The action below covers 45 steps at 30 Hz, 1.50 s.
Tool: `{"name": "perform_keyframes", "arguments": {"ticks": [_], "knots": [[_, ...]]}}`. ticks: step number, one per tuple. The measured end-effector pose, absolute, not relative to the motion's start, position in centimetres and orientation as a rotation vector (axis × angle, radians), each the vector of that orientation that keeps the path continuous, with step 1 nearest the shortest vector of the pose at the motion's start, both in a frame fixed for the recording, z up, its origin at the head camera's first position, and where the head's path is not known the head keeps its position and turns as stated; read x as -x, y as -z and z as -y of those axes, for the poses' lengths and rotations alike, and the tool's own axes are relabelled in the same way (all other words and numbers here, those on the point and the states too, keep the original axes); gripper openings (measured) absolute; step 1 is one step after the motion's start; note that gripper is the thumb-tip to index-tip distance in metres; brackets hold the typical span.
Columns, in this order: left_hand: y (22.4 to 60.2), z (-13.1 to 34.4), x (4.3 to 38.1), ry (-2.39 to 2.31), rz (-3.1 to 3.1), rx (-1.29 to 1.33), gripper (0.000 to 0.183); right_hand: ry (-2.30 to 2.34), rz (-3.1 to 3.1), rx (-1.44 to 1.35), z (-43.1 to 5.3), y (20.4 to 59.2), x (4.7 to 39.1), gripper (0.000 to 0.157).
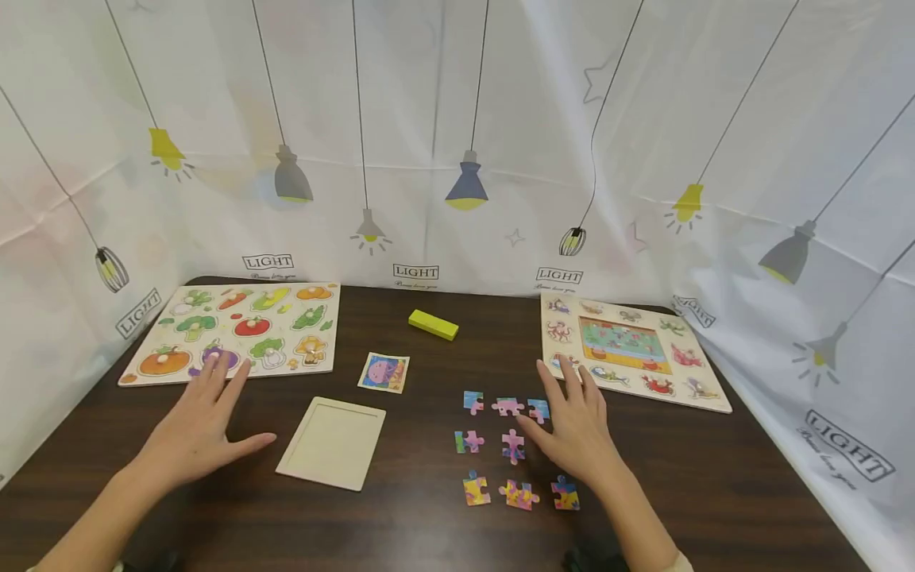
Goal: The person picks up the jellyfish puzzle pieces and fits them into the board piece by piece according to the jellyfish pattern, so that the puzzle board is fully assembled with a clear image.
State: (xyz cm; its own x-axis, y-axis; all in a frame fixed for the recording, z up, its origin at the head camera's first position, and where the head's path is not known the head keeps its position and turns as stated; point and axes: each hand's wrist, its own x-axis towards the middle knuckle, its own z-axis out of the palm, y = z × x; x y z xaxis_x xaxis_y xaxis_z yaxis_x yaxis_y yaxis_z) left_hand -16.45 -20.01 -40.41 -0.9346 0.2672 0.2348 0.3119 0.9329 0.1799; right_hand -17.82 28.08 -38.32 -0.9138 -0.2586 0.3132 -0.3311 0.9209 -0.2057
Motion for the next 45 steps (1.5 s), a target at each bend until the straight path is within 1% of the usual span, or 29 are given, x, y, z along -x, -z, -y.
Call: {"name": "perform_keyframes", "arguments": {"ticks": [11,19,22,27,36,45], "knots": [[41.9,18.2,16.0,0.590,2.961,0.555,0.100,-0.422,2.815,-0.506,-25.7,38.6,18.7,0.071],[43.0,17.7,15.5,0.733,2.993,0.699,0.089,-0.486,2.841,-0.553,-23.5,38.7,19.9,0.068],[43.0,17.7,15.4,0.755,3.005,0.775,0.081,-0.500,2.853,-0.574,-22.6,38.8,20.6,0.067],[43.0,17.5,15.2,0.734,3.012,0.863,0.071,-0.506,2.875,-0.617,-21.5,39.3,21.5,0.063],[43.2,16.1,15.0,0.578,2.947,0.896,0.069,-0.595,2.965,-0.621,-21.5,40.6,22.8,0.054],[43.7,14.7,14.5,0.476,2.788,0.977,0.065,-0.523,2.933,-0.627,-21.7,41.8,23.4,0.043]]}}
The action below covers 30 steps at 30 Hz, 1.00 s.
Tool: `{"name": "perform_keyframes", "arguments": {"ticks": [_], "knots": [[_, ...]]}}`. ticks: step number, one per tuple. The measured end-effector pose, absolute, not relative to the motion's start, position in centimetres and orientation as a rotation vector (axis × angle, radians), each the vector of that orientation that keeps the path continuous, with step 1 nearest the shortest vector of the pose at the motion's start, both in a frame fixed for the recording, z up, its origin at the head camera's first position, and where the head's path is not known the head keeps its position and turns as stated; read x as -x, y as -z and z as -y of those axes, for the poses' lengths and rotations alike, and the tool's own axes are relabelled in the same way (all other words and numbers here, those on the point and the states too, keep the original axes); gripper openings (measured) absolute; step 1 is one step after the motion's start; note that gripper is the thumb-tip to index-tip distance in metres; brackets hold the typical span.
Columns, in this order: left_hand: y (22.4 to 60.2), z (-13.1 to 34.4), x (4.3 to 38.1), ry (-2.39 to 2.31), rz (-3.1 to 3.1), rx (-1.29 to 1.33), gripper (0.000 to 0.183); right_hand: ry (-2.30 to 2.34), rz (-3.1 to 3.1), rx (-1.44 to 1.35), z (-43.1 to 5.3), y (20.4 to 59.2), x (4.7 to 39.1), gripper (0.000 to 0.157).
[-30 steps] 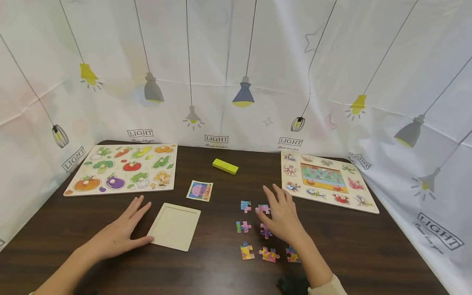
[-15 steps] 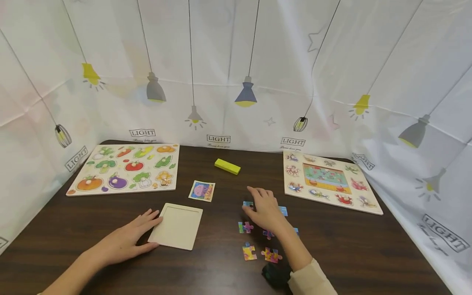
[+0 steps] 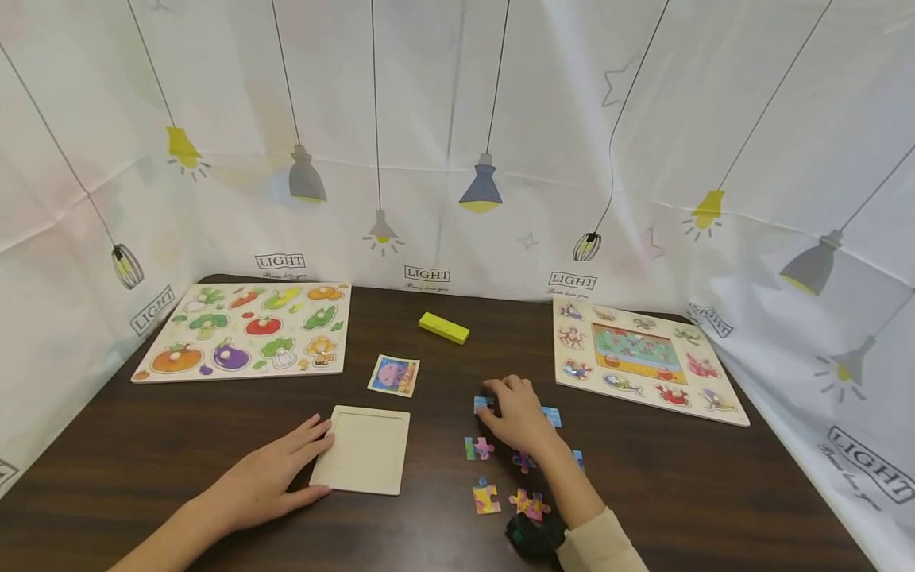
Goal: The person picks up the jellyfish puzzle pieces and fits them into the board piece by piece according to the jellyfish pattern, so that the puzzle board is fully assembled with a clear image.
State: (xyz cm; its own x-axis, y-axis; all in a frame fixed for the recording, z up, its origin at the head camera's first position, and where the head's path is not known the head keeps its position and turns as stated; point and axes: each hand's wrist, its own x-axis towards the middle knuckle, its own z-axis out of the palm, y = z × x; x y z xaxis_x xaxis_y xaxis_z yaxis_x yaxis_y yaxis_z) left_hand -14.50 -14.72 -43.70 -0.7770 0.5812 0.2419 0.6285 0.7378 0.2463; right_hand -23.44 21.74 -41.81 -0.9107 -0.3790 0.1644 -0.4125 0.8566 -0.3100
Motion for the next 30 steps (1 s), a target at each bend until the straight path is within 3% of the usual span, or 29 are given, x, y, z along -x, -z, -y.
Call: {"name": "perform_keyframes", "arguments": {"ticks": [13,30], "knots": [[44.5,13.1,14.0,0.396,2.659,0.936,0.058,-0.541,2.882,-0.584,-21.6,42.6,23.4,0.025],[44.6,12.3,13.4,0.466,2.723,0.922,0.058,-0.659,2.895,-0.482,-21.5,42.7,23.3,0.026]]}}
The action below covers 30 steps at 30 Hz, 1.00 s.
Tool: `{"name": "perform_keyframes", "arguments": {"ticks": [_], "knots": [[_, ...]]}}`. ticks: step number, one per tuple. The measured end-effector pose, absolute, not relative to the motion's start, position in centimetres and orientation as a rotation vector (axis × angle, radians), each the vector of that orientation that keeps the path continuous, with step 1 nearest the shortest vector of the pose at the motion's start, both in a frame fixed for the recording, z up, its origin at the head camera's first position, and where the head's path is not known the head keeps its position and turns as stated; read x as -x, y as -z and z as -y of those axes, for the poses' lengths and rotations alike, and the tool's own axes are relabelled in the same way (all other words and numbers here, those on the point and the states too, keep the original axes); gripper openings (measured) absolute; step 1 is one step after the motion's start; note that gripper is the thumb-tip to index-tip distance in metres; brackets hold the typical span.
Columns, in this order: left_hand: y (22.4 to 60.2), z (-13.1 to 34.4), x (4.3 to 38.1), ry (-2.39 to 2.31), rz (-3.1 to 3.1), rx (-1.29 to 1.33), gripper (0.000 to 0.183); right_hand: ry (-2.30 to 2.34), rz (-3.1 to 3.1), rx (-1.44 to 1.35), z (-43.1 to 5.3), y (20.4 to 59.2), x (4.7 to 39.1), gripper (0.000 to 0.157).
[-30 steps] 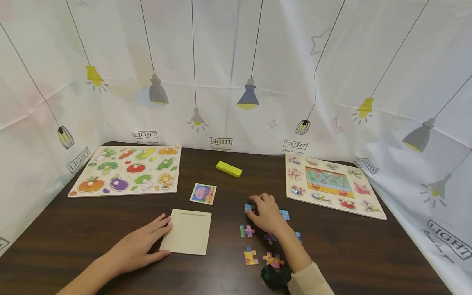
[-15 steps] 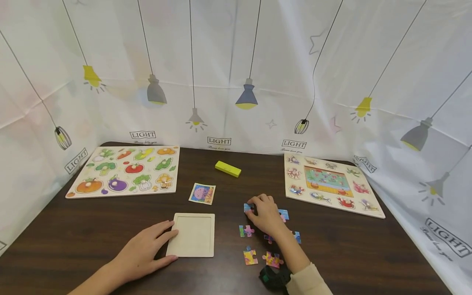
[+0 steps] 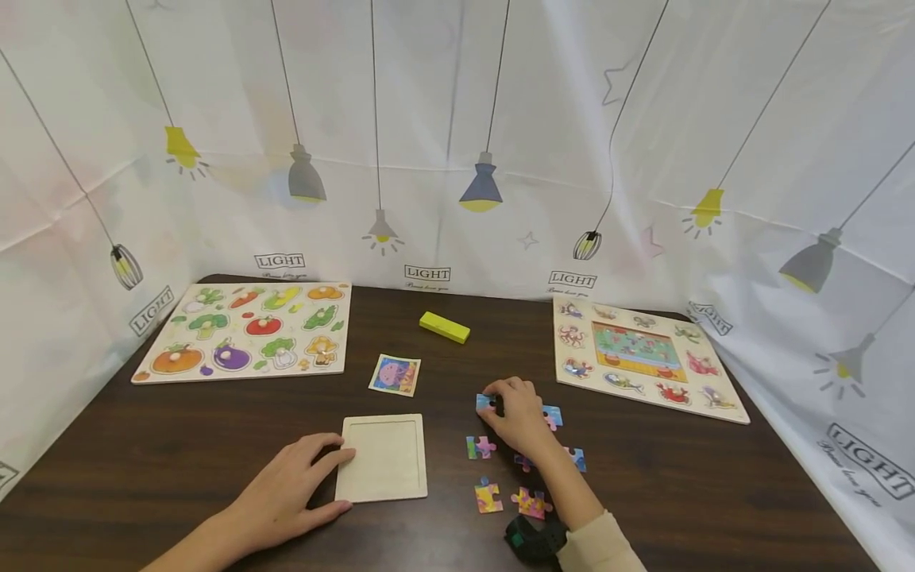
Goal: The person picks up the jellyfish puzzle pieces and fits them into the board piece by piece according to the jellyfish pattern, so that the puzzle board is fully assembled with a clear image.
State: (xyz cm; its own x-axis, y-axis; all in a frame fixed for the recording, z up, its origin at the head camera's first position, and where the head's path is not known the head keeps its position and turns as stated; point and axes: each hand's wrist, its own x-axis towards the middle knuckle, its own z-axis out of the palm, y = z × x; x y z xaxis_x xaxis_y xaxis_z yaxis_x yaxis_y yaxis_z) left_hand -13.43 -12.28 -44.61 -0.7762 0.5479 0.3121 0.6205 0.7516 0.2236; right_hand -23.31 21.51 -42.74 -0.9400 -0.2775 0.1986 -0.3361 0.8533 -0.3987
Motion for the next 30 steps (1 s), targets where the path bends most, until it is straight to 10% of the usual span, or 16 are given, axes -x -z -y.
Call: {"name": "perform_keyframes", "arguments": {"ticks": [30], "knots": [[45.8,12.5,13.8,0.590,2.693,0.892,0.087,-1.050,2.691,-0.487,-20.5,42.7,22.8,0.019]]}}
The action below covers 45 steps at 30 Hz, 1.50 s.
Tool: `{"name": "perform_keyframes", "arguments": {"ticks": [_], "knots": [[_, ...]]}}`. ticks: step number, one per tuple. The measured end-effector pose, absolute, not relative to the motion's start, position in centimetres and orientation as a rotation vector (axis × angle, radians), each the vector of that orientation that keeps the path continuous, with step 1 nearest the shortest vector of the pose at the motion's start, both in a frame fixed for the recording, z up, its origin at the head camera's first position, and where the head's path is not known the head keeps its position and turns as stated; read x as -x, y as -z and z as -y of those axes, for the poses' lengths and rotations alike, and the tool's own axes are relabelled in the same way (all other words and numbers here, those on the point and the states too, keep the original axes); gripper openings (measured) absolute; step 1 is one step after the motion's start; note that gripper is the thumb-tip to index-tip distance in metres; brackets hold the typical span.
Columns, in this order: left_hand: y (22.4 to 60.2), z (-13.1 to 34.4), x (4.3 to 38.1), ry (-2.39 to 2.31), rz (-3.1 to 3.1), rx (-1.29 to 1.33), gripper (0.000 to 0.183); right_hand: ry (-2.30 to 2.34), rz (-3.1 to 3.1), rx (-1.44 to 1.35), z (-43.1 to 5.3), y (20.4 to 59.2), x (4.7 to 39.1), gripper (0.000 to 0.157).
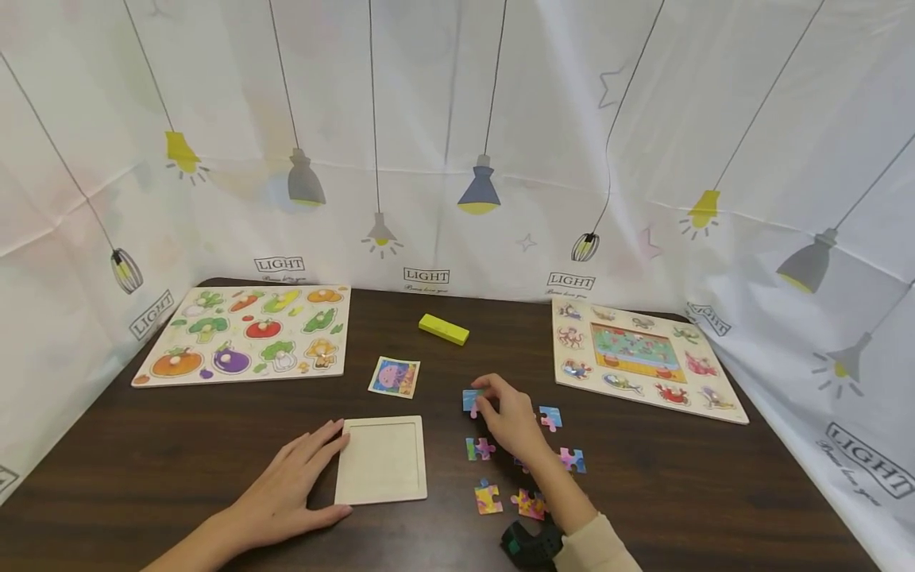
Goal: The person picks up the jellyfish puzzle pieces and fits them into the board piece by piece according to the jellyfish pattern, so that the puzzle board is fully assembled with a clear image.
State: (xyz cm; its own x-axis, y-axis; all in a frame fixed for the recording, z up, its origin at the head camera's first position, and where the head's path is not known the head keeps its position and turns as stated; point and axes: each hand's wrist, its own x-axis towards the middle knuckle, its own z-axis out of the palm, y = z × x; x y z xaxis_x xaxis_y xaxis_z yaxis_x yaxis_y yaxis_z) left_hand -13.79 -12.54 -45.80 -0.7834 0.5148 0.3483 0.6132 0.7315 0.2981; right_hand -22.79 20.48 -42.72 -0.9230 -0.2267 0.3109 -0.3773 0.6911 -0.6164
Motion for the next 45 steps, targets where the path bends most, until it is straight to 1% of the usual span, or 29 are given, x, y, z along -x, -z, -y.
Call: {"name": "perform_keyframes", "arguments": {"ticks": [3,9,16,20,28,31,35,38,45], "knots": [[45.8,12.6,13.9,0.585,2.706,0.888,0.085,-1.084,2.683,-0.523,-19.7,42.4,22.4,0.018],[45.8,12.4,14.0,0.591,2.723,0.884,0.084,-1.361,2.709,-0.538,-18.2,41.5,21.6,0.016],[45.8,12.2,14.1,0.580,2.736,0.876,0.086,-1.547,2.695,-0.599,-16.4,40.7,20.9,0.019],[45.7,12.3,14.0,0.580,2.756,0.864,0.087,-1.568,2.695,-0.646,-15.3,40.5,20.7,0.018],[45.7,12.4,13.9,0.586,2.750,0.858,0.088,-1.475,2.724,-0.792,-13.2,40.6,20.6,0.007],[45.7,12.5,13.8,0.588,2.749,0.861,0.089,-1.498,2.729,-0.816,-12.2,39.8,20.1,0.006],[45.7,12.5,13.8,0.595,2.765,0.863,0.090,-1.570,2.742,-0.802,-11.4,40.0,20.3,0.006],[45.6,12.5,13.8,0.597,2.788,0.857,0.090,-1.597,2.753,-0.788,-11.0,41.2,21.0,0.006],[45.5,12.5,13.8,0.571,2.808,0.856,0.093,-1.673,2.781,-0.795,-9.6,41.8,21.4,0.008]]}}
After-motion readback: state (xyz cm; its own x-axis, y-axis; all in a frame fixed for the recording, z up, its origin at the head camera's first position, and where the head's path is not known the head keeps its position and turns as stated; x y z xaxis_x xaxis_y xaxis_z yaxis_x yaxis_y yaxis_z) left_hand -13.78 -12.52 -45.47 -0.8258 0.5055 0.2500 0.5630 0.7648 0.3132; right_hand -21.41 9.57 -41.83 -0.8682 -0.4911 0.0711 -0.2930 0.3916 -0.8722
